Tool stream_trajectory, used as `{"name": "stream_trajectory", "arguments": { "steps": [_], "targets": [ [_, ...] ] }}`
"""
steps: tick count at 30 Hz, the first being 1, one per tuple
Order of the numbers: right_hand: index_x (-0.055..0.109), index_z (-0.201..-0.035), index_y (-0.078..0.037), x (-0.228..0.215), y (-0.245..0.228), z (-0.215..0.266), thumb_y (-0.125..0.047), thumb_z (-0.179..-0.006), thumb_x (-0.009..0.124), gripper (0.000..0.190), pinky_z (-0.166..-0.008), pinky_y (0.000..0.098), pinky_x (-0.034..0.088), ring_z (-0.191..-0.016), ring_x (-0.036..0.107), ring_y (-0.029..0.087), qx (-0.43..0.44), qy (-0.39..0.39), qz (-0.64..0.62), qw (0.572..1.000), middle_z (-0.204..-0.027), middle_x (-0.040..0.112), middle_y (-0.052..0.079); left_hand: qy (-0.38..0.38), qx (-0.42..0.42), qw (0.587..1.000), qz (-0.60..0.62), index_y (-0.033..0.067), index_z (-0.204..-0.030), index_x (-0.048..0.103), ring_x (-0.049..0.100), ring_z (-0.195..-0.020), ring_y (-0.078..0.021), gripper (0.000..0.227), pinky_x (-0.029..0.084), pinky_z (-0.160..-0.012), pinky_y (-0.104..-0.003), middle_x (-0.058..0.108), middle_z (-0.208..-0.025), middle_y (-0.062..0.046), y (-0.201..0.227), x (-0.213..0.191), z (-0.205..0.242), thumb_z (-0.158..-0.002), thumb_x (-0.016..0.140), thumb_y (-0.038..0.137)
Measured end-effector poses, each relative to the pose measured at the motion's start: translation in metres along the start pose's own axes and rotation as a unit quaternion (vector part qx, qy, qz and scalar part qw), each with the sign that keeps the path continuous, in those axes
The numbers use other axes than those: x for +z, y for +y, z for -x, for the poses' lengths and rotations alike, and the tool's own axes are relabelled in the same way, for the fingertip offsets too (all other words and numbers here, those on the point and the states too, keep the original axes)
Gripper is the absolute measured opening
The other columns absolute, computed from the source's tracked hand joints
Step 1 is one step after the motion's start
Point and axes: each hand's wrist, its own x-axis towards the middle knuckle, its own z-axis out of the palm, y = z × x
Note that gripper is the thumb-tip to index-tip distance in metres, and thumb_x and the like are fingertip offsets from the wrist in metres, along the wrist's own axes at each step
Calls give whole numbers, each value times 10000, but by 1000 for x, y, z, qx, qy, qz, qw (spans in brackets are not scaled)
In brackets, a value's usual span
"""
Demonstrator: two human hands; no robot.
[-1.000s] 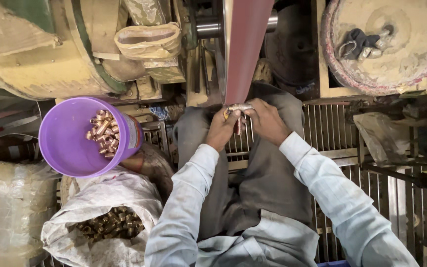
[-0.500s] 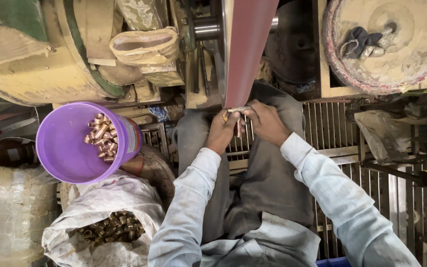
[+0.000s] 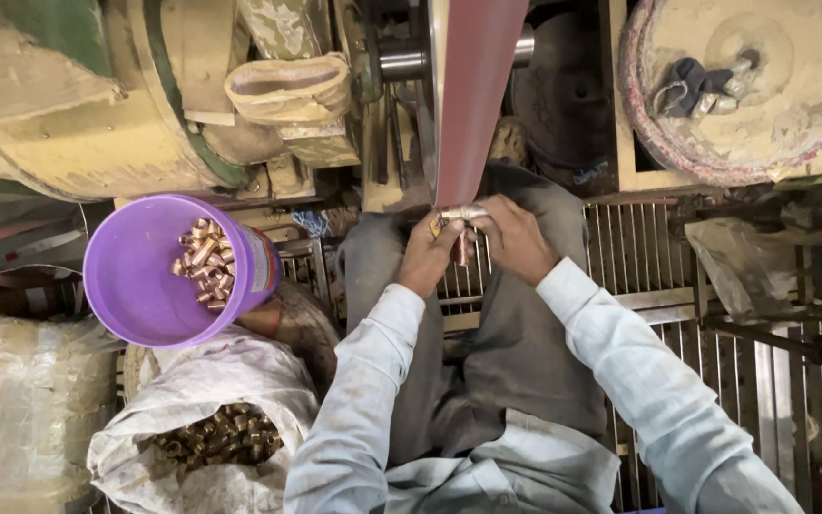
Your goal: The person sits on a metal grate floor and repeatedly presses small brass-colored metal parts against a vertical belt sander. They pick parts from a white sack, hold them with a yellow cloth against the moving belt, and place finished pieces into a purple bucket.
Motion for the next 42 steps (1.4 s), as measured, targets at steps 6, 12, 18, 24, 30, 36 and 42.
{"name": "stream_trajectory", "arguments": {
  "steps": [6, 12, 18, 24, 30, 36, 42],
  "targets": [
    [640, -1042, -11, 2, 9, -7, -122, -1033, 588, 122, -750, 406, 546, -876, 703, 338, 55, -37, -11, 998, -931, 694, 161, 18, -17, 999, -24, 32, -1202, 639, 639, -701, -120, 205, 540, -606, -282, 691, -873, -50, -6, 0, -7, -1062, 535, 140],
    [618, -983, -61, -14, 18, -8, -349, -1069, 557, 307, -465, 242, 342, -541, 381, 43, 362, -188, -437, 802, -682, 416, -55, -20, 3, 999, -45, 50, -1252, 634, 645, -723, -115, 260, 539, -619, -279, 683, -885, -38, 6, -1, 9, -1019, 602, 161],
    [527, -892, -64, -32, 17, 6, -424, -1066, 562, 401, -408, 231, 246, -503, 322, 50, 422, -273, -467, 727, -661, 337, -69, -30, 129, 947, -291, 31, -1256, 612, 647, -827, -100, 361, 546, -745, -276, 725, -971, -33, 23, -3, 36, -959, 743, 188],
    [583, -1170, -84, -24, -3, 12, -361, -1017, 566, 317, -509, 272, 434, -574, 497, 81, 243, -180, -207, 930, -744, 557, -9, -33, 47, 983, -175, 57, -1251, 634, 672, -824, -87, 320, 543, -721, -260, 710, -985, -9, 25, 2, 34, -971, 698, 198],
    [563, -1238, -12, -16, -8, 13, -196, -1095, 554, 234, -749, 344, 543, -893, 657, 171, -4, -44, -62, 997, -1011, 683, 128, -47, 15, 998, -45, 36, -1226, 647, 648, -767, -108, 261, 534, -641, -271, 679, -935, -23, 16, 4, 19, -1034, 639, 213],
    [612, -1142, -28, -12, 2, -3, -214, -1056, 571, 210, -638, 339, 526, -670, 620, 159, 154, -90, -126, 976, -810, 685, 96, -24, 10, 999, -24, 37, -1204, 644, 657, -752, -113, 234, 540, -628, -264, 693, -919, -32, 13, 1, 5, -1035, 600, 192],
    [609, -1118, -17, -6, 9, -7, -192, -1065, 565, 189, -654, 336, 532, -725, 668, 148, 93, -68, -102, 988, -856, 701, 104, 1, 11, 1000, -26, 21, -1168, 654, 640, -711, -118, 203, 523, -579, -275, 688, -893, -48, 2, 0, -2, -1050, 581, 170]
  ]
}}
